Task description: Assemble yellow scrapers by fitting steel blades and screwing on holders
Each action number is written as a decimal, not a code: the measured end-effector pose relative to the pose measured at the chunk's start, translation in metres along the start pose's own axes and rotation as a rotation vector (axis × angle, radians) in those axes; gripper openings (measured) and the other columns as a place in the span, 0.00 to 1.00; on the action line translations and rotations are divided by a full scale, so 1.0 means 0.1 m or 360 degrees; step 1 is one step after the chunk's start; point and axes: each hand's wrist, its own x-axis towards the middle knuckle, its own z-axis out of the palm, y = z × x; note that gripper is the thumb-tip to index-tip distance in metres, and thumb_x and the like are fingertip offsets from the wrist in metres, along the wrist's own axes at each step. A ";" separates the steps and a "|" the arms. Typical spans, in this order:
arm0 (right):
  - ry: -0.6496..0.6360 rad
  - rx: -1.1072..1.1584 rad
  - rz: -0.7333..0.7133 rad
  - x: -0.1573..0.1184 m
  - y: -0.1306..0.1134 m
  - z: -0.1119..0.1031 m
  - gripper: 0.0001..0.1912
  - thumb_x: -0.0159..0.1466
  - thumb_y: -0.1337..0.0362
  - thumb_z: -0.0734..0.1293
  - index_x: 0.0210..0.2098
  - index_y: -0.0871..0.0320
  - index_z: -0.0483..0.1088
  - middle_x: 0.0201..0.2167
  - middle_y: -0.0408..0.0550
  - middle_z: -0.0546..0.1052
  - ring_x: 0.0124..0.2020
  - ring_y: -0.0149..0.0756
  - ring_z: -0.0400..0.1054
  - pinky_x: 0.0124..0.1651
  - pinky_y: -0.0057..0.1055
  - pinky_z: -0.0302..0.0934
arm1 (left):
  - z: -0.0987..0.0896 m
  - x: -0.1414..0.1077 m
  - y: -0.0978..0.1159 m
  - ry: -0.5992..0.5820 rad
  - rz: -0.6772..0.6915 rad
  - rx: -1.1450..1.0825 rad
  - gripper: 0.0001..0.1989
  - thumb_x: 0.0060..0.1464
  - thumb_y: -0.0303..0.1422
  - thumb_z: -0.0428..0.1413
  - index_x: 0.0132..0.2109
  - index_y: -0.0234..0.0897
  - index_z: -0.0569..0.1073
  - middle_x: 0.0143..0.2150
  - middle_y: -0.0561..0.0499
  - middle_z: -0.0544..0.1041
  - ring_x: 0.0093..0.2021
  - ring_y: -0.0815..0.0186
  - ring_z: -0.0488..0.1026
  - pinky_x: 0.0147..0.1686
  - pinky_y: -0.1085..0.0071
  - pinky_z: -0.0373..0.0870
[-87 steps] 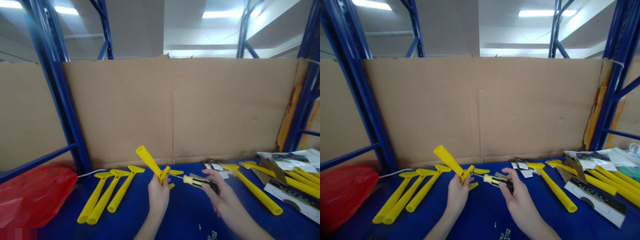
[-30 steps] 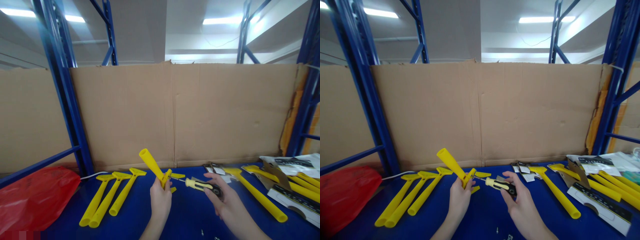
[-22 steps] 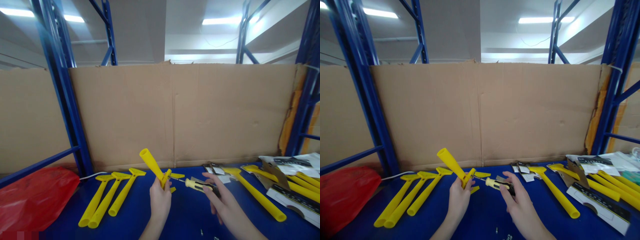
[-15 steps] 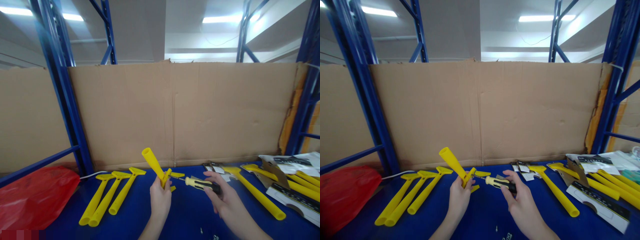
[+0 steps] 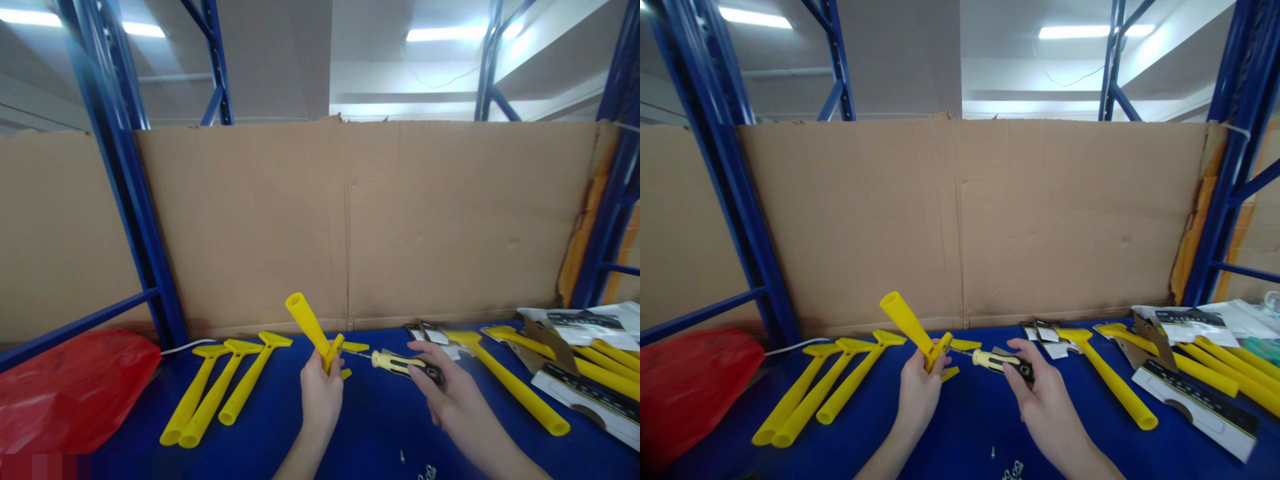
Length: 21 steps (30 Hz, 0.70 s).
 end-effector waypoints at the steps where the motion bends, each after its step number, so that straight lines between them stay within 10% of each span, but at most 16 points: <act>1: -0.0006 -0.0029 0.0020 0.01 -0.01 -0.01 0.24 0.59 0.47 0.59 0.48 0.55 0.63 0.28 0.43 0.73 0.11 0.24 0.57 0.12 0.24 0.52 | 0.00 0.00 0.00 -0.0002 0.0007 0.0002 0.10 0.49 0.28 0.55 0.41 0.30 0.74 0.32 0.45 0.80 0.34 0.60 0.78 0.32 0.68 0.77; 10: 0.0079 0.0139 -0.0067 -0.10 -0.08 0.09 0.20 0.56 0.54 0.62 0.48 0.51 0.62 0.39 0.46 0.70 0.19 0.26 0.61 0.12 0.21 0.51 | -0.01 0.00 0.02 0.0010 -0.0010 -0.0011 0.11 0.49 0.29 0.56 0.41 0.30 0.74 0.33 0.44 0.80 0.34 0.60 0.78 0.30 0.68 0.77; 21: -0.0029 -0.0205 0.0058 -0.02 -0.04 0.00 0.22 0.62 0.47 0.53 0.41 0.55 0.66 0.18 0.40 0.69 0.12 0.29 0.59 0.14 0.25 0.53 | -0.02 -0.01 0.03 -0.0032 0.0049 0.0098 0.11 0.51 0.29 0.54 0.43 0.30 0.73 0.33 0.44 0.80 0.35 0.59 0.78 0.33 0.65 0.77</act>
